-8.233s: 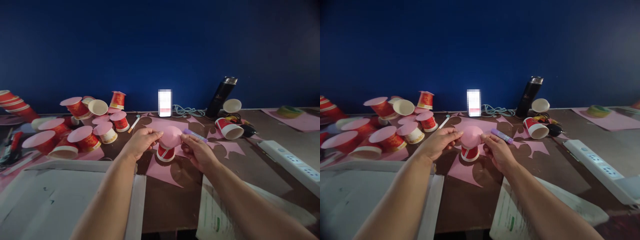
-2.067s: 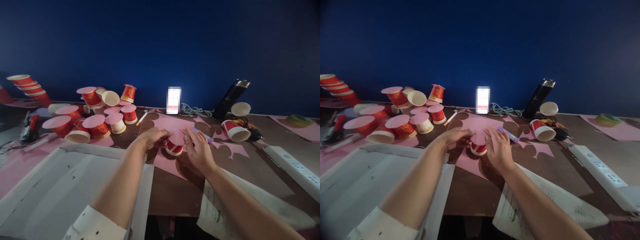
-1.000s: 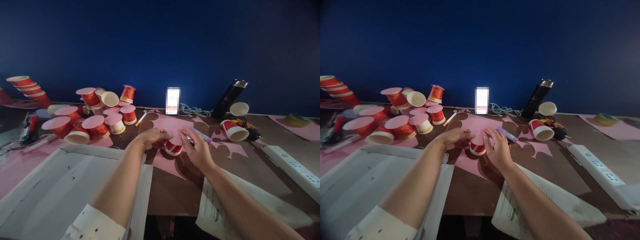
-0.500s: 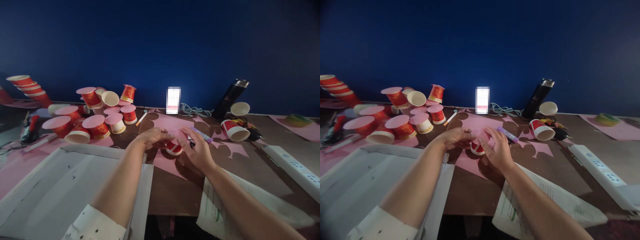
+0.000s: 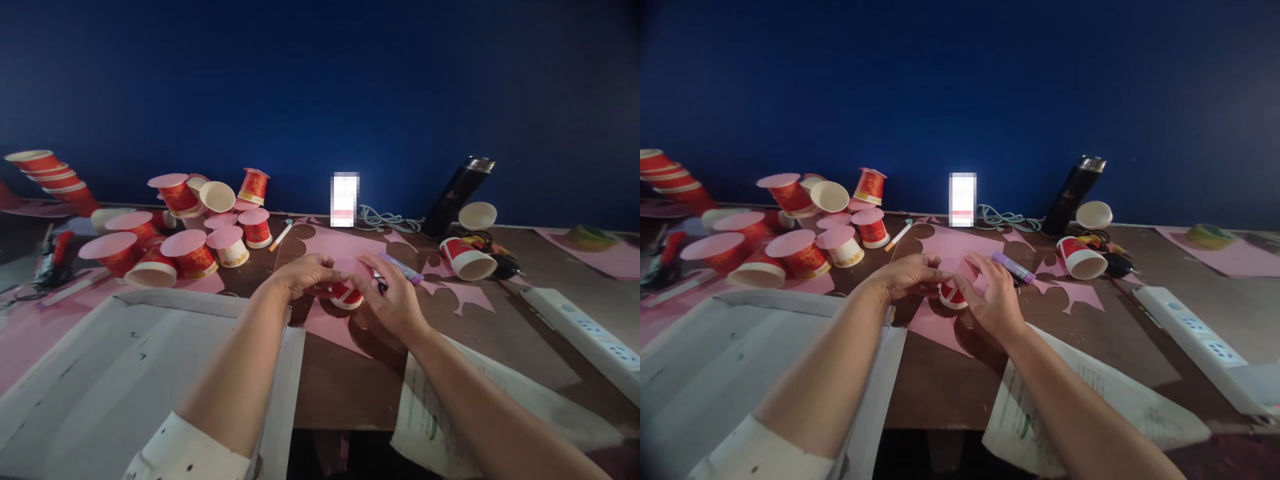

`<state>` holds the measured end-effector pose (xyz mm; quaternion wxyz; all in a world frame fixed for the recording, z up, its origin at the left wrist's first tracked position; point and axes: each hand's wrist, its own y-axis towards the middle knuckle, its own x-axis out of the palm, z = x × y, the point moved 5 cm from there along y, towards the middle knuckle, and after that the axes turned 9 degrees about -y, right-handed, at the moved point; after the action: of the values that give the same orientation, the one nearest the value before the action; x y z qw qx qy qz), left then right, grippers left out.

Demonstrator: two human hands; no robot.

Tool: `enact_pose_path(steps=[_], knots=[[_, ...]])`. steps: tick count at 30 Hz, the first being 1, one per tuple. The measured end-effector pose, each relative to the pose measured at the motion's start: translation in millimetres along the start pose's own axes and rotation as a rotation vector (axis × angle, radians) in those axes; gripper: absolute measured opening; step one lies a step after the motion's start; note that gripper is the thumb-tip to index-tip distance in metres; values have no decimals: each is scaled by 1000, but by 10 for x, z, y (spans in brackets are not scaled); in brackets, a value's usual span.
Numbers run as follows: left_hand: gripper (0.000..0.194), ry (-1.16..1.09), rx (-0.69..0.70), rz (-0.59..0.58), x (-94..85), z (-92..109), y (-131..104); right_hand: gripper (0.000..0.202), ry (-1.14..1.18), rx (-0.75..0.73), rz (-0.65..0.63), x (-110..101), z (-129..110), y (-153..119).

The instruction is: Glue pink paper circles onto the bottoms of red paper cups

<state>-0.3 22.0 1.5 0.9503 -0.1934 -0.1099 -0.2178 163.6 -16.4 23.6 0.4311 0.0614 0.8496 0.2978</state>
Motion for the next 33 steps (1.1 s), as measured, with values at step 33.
enact_pose_path(steps=[33], knots=[[45, -21, 15, 50, -36, -23, 46, 47, -126, -29, 39, 15, -9, -15]])
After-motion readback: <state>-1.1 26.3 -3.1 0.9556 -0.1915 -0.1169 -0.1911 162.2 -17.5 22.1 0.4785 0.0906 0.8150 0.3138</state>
